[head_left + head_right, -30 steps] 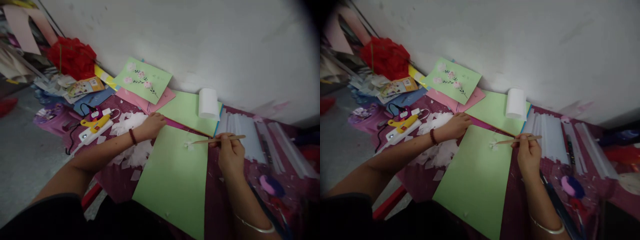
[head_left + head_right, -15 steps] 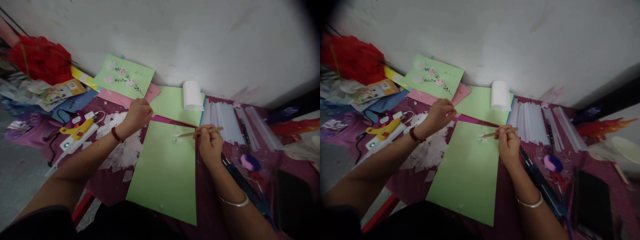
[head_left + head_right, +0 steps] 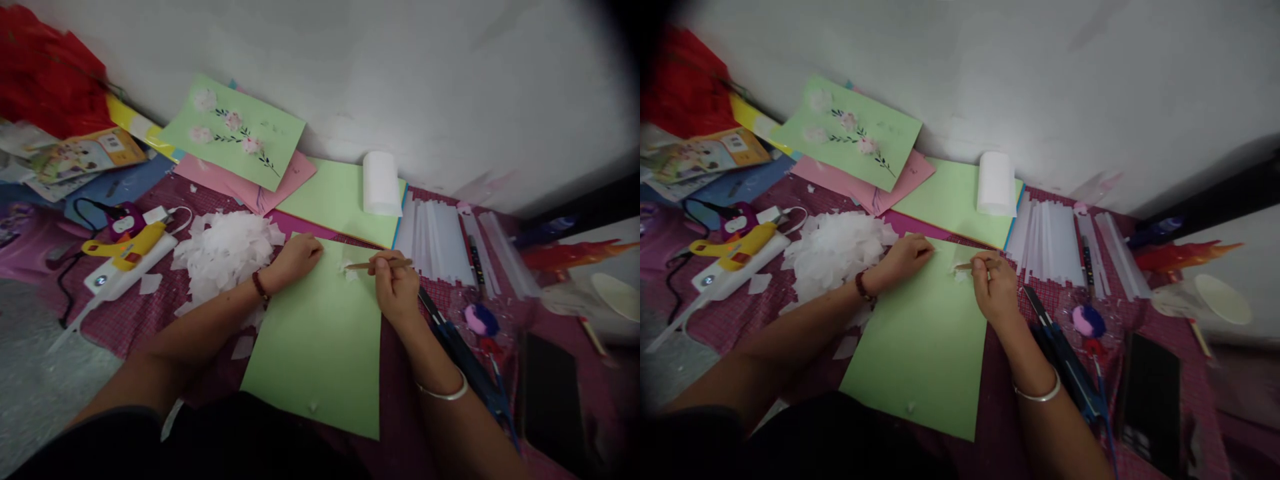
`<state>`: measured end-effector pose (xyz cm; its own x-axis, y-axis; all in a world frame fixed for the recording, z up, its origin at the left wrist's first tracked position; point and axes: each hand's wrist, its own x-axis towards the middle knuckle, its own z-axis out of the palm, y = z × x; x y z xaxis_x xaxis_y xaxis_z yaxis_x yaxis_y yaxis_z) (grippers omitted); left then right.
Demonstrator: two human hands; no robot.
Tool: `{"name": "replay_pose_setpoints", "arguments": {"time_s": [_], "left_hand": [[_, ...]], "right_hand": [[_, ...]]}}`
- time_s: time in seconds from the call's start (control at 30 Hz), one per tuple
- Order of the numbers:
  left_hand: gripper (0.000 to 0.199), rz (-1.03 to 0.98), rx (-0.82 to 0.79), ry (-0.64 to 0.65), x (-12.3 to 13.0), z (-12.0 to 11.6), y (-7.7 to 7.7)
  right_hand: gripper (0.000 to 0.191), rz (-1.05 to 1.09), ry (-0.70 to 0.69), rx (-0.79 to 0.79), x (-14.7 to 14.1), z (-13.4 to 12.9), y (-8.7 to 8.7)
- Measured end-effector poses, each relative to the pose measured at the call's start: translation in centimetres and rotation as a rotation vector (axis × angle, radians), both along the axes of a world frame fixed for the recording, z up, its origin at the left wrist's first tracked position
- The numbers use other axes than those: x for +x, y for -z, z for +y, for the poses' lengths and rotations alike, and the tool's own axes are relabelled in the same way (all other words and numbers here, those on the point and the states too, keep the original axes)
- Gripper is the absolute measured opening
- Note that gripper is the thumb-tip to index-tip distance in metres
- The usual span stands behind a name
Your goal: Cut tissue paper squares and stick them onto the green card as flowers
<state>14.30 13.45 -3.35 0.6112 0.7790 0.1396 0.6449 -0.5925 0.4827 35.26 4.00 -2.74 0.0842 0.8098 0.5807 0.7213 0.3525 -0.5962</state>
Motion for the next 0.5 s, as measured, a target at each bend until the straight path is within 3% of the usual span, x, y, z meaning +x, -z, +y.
{"name": "replay_pose_setpoints", "arguments": {"time_s": [0.1, 0.27, 0.5], "left_hand": [[0.017, -0.060, -0.054, -0.061, -0.01, 0.03, 0.08], [0.028, -0.082, -0.145, -0.170, 0.07, -0.12, -0.21], [0.012, -0.084, -0.154, -0.120, 0.08, -0.01, -0.62]], "right_hand": [[0.025, 0.084, 0.049, -0.032, 0.00, 0.02, -0.04], [0.023, 0.248, 0.065, -0.047, 0.21, -0.24, 0.16], [0.023, 0.205, -0.005, -0.102, -0.14, -0.05, 0.12]]}}
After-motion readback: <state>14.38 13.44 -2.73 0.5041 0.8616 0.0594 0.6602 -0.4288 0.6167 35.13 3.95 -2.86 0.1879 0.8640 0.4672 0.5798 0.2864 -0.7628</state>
